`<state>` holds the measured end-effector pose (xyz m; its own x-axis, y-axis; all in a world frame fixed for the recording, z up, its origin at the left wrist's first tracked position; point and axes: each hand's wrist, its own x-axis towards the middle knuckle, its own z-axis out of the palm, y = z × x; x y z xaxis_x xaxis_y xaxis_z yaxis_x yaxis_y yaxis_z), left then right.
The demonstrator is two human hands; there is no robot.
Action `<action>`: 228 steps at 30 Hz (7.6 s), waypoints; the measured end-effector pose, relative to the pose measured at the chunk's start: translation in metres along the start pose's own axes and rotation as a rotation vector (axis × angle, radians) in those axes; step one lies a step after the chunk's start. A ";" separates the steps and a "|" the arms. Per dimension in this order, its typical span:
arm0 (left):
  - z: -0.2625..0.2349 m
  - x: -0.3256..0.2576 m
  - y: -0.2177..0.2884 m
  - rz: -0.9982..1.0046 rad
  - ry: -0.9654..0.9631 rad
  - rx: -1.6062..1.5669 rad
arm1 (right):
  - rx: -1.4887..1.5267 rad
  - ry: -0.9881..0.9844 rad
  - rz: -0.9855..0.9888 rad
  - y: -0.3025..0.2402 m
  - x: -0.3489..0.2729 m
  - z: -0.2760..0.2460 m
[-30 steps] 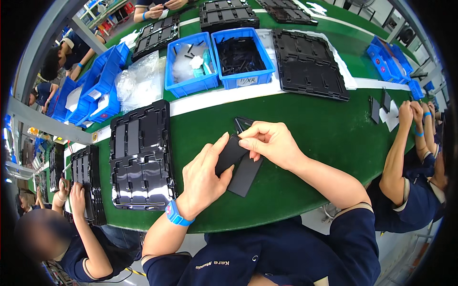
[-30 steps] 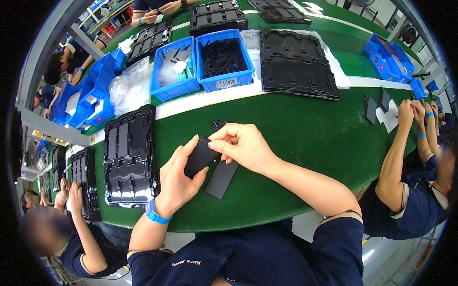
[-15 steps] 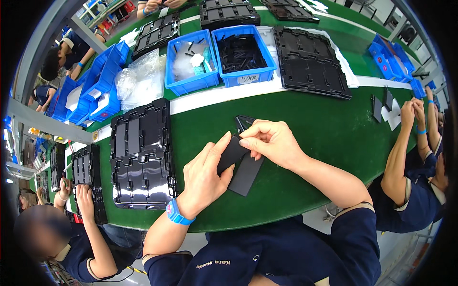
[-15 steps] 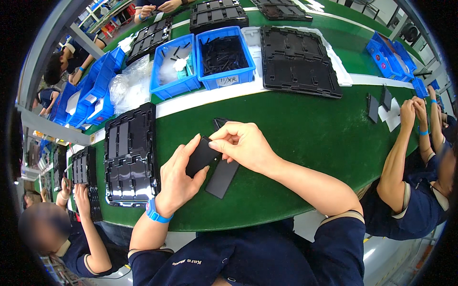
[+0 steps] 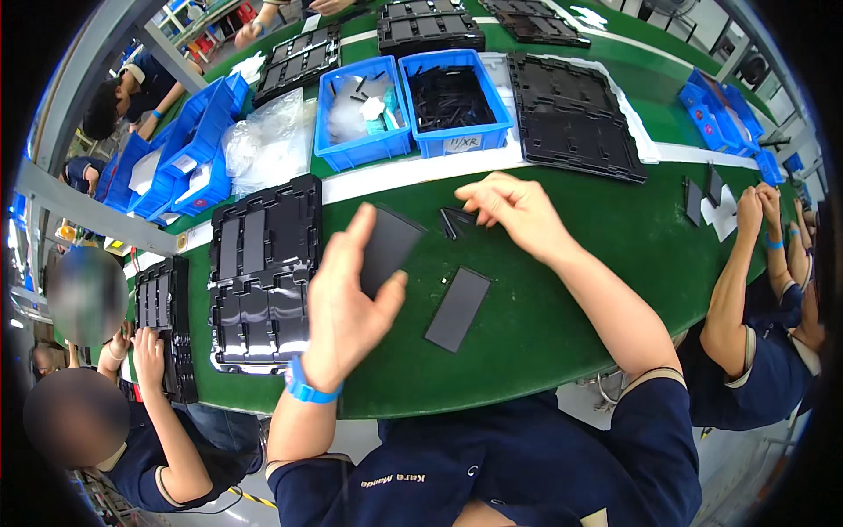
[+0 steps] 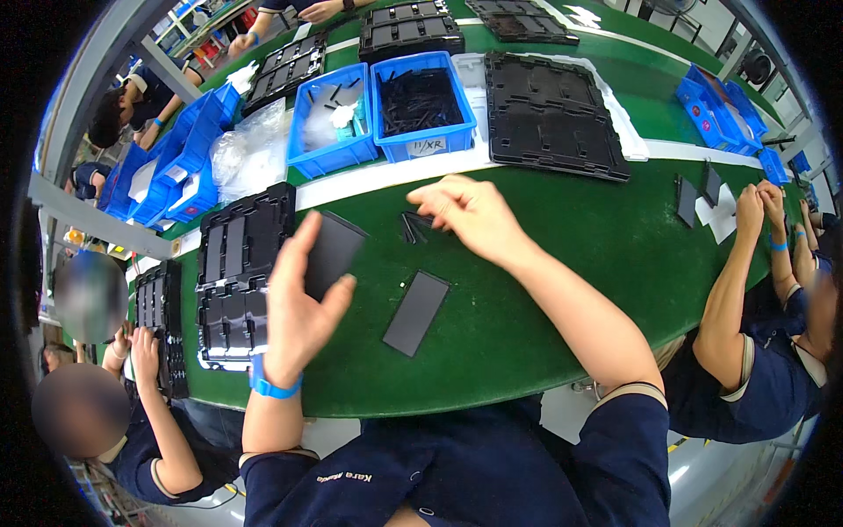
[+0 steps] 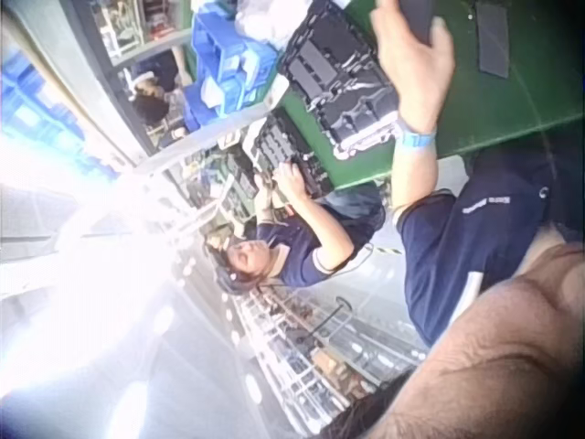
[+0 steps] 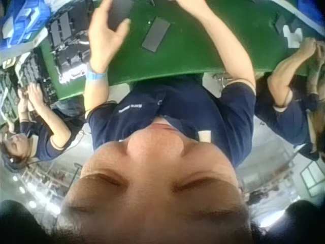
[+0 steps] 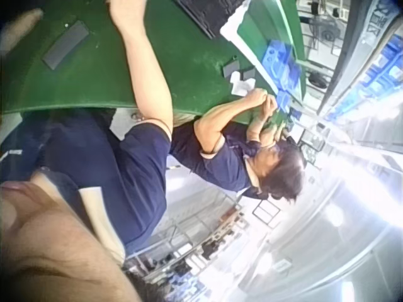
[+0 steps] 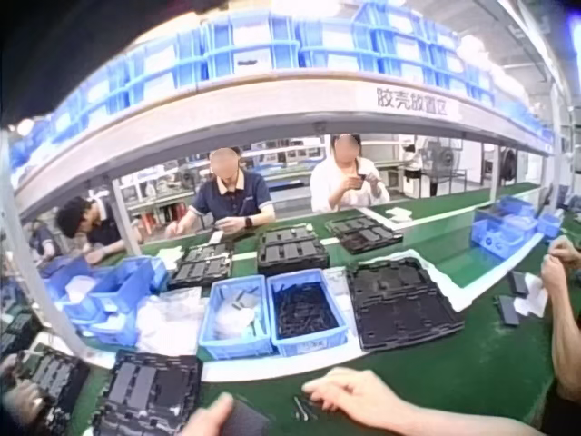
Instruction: The person attaches small plastic strips to rectangular components by hand and places the assembled components into the slots of a black plastic tray.
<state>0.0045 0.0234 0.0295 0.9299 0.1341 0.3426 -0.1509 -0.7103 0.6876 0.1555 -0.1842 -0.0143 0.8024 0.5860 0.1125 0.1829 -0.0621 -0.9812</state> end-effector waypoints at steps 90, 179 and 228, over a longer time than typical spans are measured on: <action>0.047 -0.022 0.005 -0.068 -0.179 -0.328 | 0.393 0.032 0.039 -0.016 -0.021 -0.037; 0.034 -0.021 0.010 0.463 -0.344 0.373 | -0.248 0.644 -0.115 -0.001 -0.030 -0.150; 0.022 -0.031 0.018 -0.015 -0.519 0.249 | 0.034 -0.139 -0.004 -0.005 -0.021 0.040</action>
<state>-0.0199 -0.0085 0.0173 0.9837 -0.1663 -0.0685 -0.1109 -0.8607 0.4968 0.1150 -0.1636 -0.0179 0.7146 0.6929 0.0958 0.1644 -0.0333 -0.9858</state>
